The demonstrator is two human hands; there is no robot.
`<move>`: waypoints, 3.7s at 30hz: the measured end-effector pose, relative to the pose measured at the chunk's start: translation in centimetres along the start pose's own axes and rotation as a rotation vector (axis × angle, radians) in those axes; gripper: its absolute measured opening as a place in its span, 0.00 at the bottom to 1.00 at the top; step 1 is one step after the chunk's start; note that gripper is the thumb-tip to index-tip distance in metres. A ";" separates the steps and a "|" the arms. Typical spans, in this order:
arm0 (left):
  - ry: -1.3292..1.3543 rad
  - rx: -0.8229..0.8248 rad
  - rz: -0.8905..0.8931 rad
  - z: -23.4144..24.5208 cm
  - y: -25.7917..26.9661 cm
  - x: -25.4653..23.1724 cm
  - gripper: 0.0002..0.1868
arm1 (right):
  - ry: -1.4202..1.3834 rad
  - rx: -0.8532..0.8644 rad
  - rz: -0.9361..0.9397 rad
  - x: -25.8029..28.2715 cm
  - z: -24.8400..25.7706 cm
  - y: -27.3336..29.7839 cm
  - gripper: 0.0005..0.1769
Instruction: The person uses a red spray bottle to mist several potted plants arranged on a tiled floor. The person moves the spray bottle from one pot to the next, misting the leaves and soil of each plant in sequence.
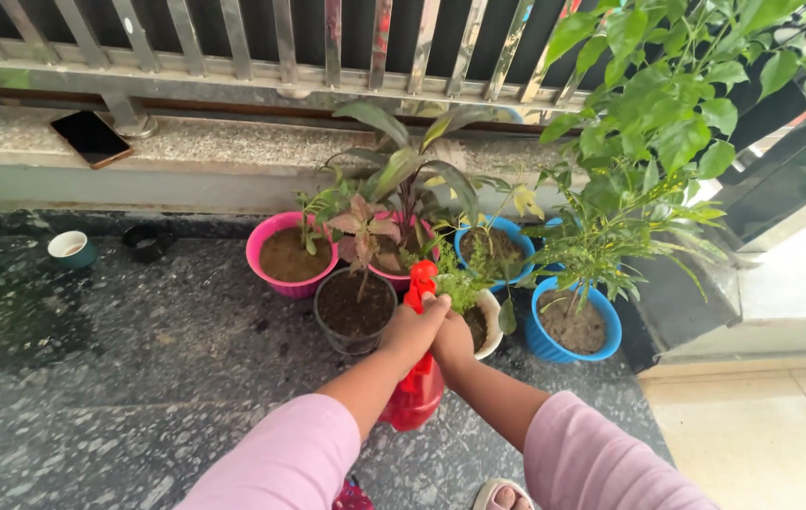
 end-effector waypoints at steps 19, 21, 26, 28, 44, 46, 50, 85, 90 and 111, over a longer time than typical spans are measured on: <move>0.247 -0.198 -0.181 0.6 -1.6 -1.9 0.39 | -0.116 -0.067 0.186 3.5 -1.0 -0.7 0.32; 0.226 -0.194 -0.174 0.6 -1.4 -1.5 0.40 | -0.102 -0.077 0.206 3.1 -1.1 -0.8 0.32; 0.137 -0.139 -0.045 0.9 -1.3 -0.2 0.40 | -0.048 -0.117 0.196 1.7 -2.0 -0.9 0.31; 0.160 -0.143 -0.069 1.1 -1.4 0.1 0.38 | -0.094 -0.080 0.156 1.5 -2.4 -0.7 0.30; 0.264 -0.162 -0.110 0.6 -2.1 1.6 0.34 | 0.013 -0.095 0.125 1.2 -2.7 -1.5 0.25; 0.212 -0.151 -0.074 0.9 -2.3 1.7 0.34 | 0.010 -0.084 0.170 1.3 -2.7 -1.6 0.25; 0.195 -0.139 -0.056 0.9 -2.2 1.5 0.35 | -0.016 -0.064 0.133 1.2 -2.7 -1.5 0.26; 0.240 0.373 0.198 -6.8 1.5 5.6 0.38 | 0.152 0.276 -0.327 -7.2 6.8 -0.4 0.35; -0.027 0.381 0.157 -8.8 2.2 5.8 0.41 | 0.211 0.320 -0.443 -8.7 8.6 -1.2 0.45; 0.114 0.465 0.266 -7.4 2.0 6.3 0.35 | 0.146 0.560 -0.489 -10.4 7.3 -2.3 0.38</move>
Point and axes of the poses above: each hand's wrist, its own y-axis away from the middle knuckle, its own z-axis out of the back of the hand, x = y × z, the point moved 1 cm from there along -y, towards the middle knuckle, and after that the axes turned 14 degrees about -z, right-handed, at the moved point
